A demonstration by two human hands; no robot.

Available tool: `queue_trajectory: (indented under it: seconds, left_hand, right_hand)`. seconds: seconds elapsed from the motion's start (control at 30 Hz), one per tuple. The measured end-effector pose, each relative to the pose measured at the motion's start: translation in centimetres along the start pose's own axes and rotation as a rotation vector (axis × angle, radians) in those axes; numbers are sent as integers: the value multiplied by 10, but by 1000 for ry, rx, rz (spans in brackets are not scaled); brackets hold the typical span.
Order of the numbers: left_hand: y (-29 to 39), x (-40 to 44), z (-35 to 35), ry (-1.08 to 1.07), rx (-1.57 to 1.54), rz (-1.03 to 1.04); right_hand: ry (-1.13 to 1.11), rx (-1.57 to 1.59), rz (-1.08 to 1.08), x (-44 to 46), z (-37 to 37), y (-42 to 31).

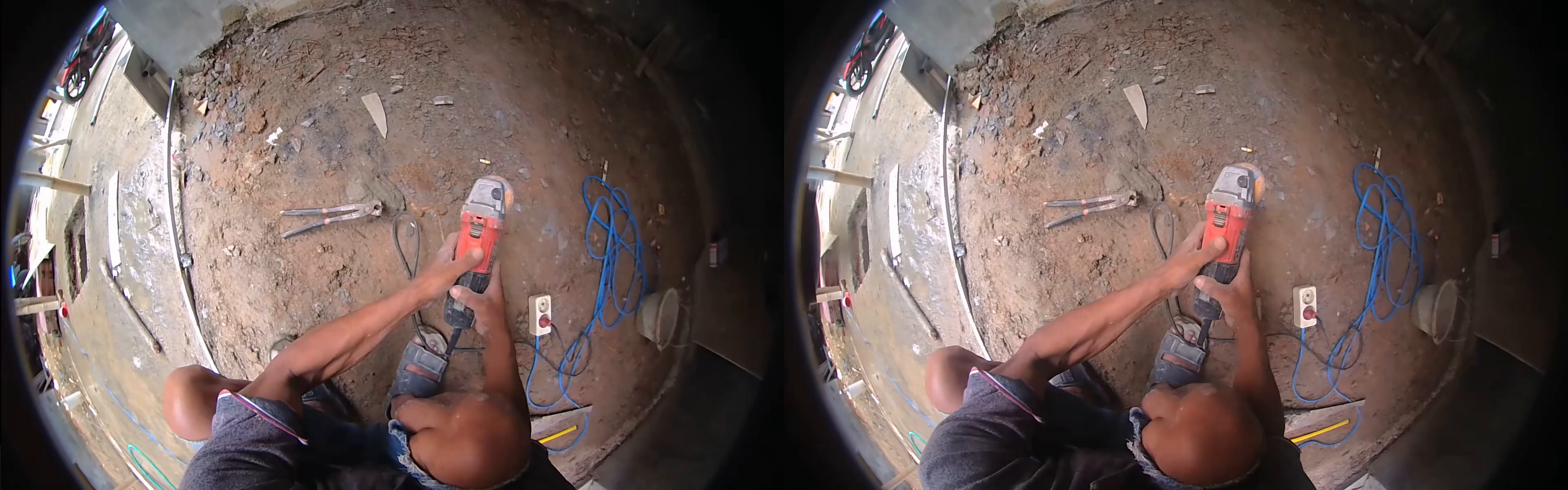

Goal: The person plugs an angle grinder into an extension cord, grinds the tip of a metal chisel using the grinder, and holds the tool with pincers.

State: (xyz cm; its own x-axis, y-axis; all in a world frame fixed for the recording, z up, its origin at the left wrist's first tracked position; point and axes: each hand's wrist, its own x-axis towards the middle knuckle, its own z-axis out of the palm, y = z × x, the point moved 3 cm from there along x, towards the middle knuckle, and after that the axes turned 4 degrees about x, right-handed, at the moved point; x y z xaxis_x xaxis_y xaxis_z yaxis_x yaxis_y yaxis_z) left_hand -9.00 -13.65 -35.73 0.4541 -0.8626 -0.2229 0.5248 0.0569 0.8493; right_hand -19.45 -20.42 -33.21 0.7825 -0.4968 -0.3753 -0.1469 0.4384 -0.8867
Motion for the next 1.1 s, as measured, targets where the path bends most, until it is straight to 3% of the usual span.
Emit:
queue_trajectory:
  seconds: [0.07,0.13,0.27,0.37,0.47,0.6,0.73,0.83,0.93,1.03,1.1]
  left_hand:
    - [-2,-5,1,21,-120,-65]
    - [-4,-1,-2,42,-183,-112]
    - [-8,-10,-5,91,-110,-109]
    - [-13,-10,-6,143,-18,-104]
    - [-10,-14,-3,173,91,-98]
    - [-28,-16,6,185,62,-104]
    - [-39,-10,7,249,125,-117]
    - [-34,-7,8,248,0,-93]
    - [-8,-12,7,276,252,-209]
    - [-2,-8,15,311,454,-113]
    - [11,-2,21,282,407,-38]
  right_hand:
    - [4,-5,68,-1,-2,6]
    - [24,-7,-18,1,3,10]
    - [38,16,32,-4,7,15]
    - [100,-122,71,-2,2,25]
    - [274,-651,-145,-7,12,8]
    - [325,-783,-150,-7,15,0]
    - [376,-791,-85,-2,8,15]
    - [418,-800,-92,3,0,22]
    - [437,-791,-45,6,-1,23]
    - [409,-623,-334,11,-4,17]
    - [437,-612,-306,11,1,-4]
